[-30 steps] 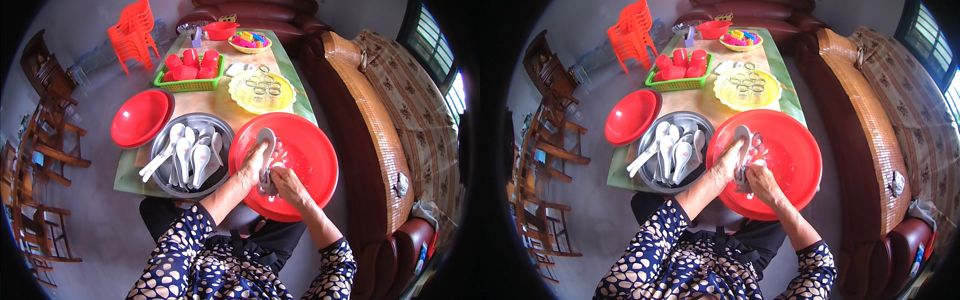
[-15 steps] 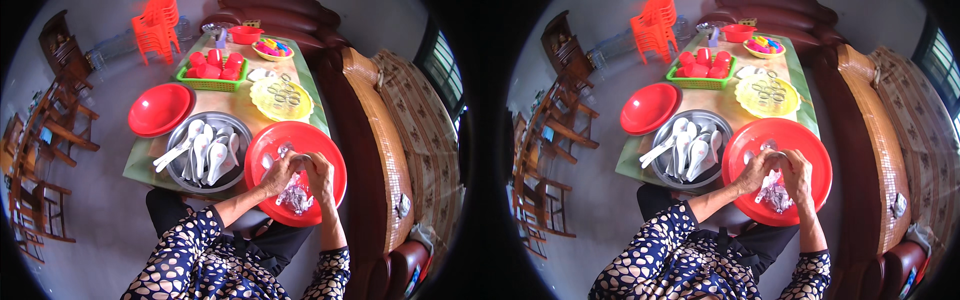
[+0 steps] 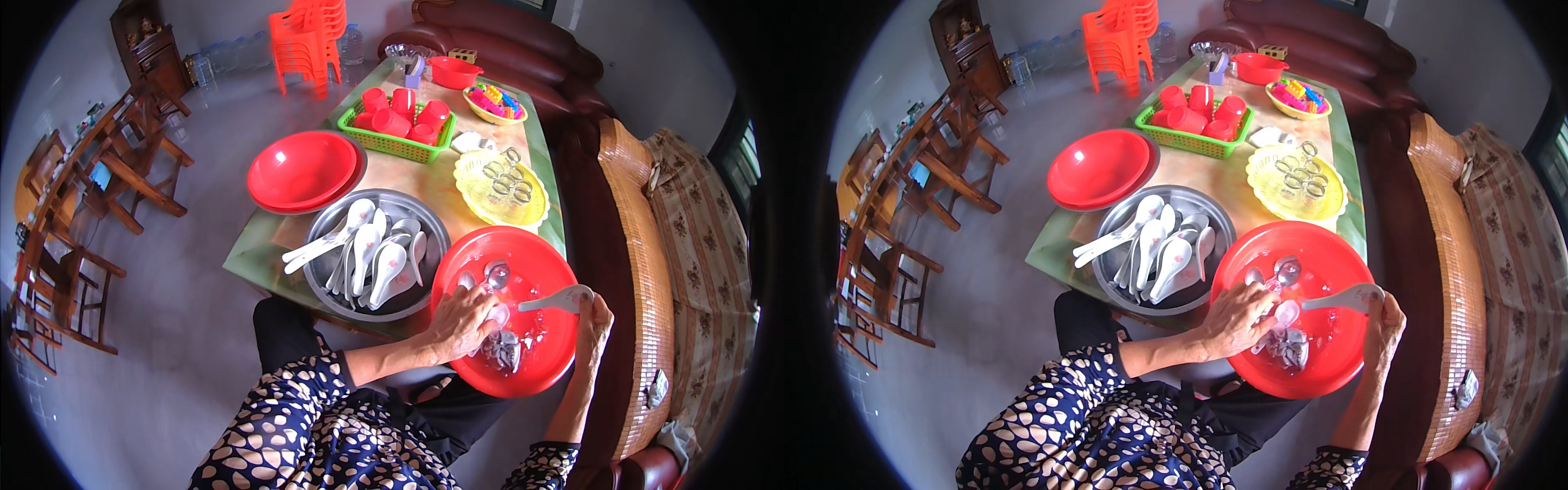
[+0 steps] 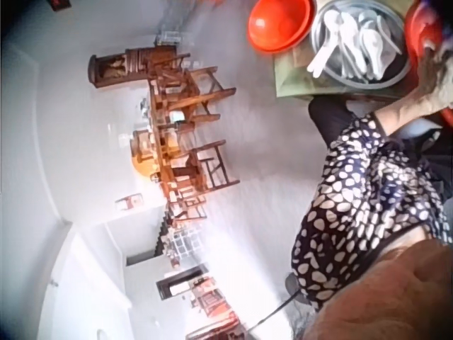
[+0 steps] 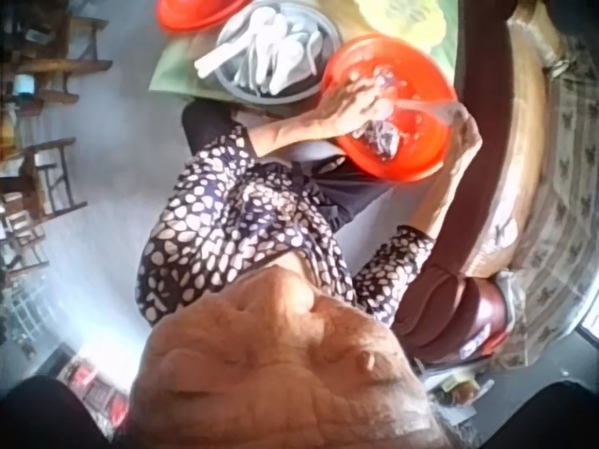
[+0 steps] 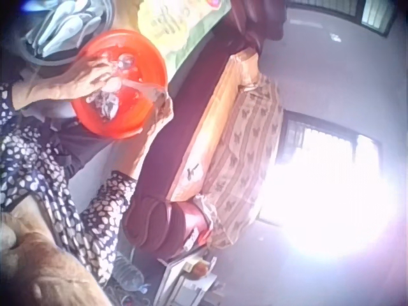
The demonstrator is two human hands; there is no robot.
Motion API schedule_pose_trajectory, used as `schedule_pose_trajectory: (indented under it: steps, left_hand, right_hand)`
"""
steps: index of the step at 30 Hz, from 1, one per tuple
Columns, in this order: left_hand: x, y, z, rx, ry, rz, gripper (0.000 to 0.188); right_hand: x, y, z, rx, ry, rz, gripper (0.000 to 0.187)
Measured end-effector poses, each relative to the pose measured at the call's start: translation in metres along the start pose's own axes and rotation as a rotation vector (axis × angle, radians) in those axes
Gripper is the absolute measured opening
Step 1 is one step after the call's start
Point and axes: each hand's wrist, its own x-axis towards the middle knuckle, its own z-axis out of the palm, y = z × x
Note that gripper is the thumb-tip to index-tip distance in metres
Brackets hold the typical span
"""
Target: The person sits on the floor and washes white plastic spoons one by one using a cloth and water in a red basin. They scrub each spoon and place it into a metal bowl on the table. The process is repeated for multiple spoons throughout the clip.
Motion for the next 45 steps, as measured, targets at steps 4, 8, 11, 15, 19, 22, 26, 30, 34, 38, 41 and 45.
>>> schedule_pose_trajectory:
  steps: [4,8,11,15,19,22,26,30,34,38,41,45]
  left_hand:
    - [-0.012,-0.013,-0.022,-0.18,0.129,0.008,0.039]
    - [-0.005,-0.007,-0.04,-0.239,-0.011,-0.105,0.03]
    - [-0.002,-0.007,-0.058,-0.132,-0.247,-0.22,0.028]
    - [-0.013,-0.029,-0.079,0.019,-0.002,-0.212,0.032]
    - [-0.026,-0.061,-0.109,0.267,0.229,-0.292,0.029]
    - [-0.034,-0.084,-0.127,0.449,0.332,-0.307,0.026]
    - [-0.045,-0.105,-0.138,0.609,0.401,-0.242,0.026]
    - [-0.051,-0.112,-0.135,0.625,0.377,-0.276,0.026]
    - [-0.05,-0.112,-0.129,0.631,0.35,-0.292,0.029]
    - [-0.05,-0.103,-0.131,0.578,0.273,-0.373,0.041]
    - [-0.047,-0.103,-0.128,0.559,0.266,-0.365,0.053]
    - [-0.05,-0.112,-0.125,0.621,0.215,-0.36,0.061]
  right_hand:
    - [-0.013,-0.013,0.02,0.112,-0.13,0.2,0.024]
    - [-0.013,-0.034,0.048,0.127,-0.323,0.292,0.023]
    - [-0.007,-0.055,0.075,0.182,-0.443,0.27,0.024]
    - [-0.002,-0.075,0.11,0.274,-0.543,0.16,0.038]
    - [-0.005,-0.08,0.125,0.219,-0.566,0.107,0.04]
    - [-0.01,-0.07,0.122,0.129,-0.626,0.113,0.033]
    - [-0.016,-0.072,0.118,0.109,-0.623,0.219,0.023]
    - [-0.014,-0.065,0.112,0.088,-0.584,0.175,0.022]
    - [-0.013,-0.051,0.104,0.065,-0.551,0.174,0.022]
    - [-0.01,-0.039,0.092,-0.014,-0.523,0.114,0.023]
    - [-0.013,-0.027,0.078,0.016,-0.501,0.181,0.023]
    - [-0.021,-0.007,0.063,-0.327,-0.506,-0.064,0.023]
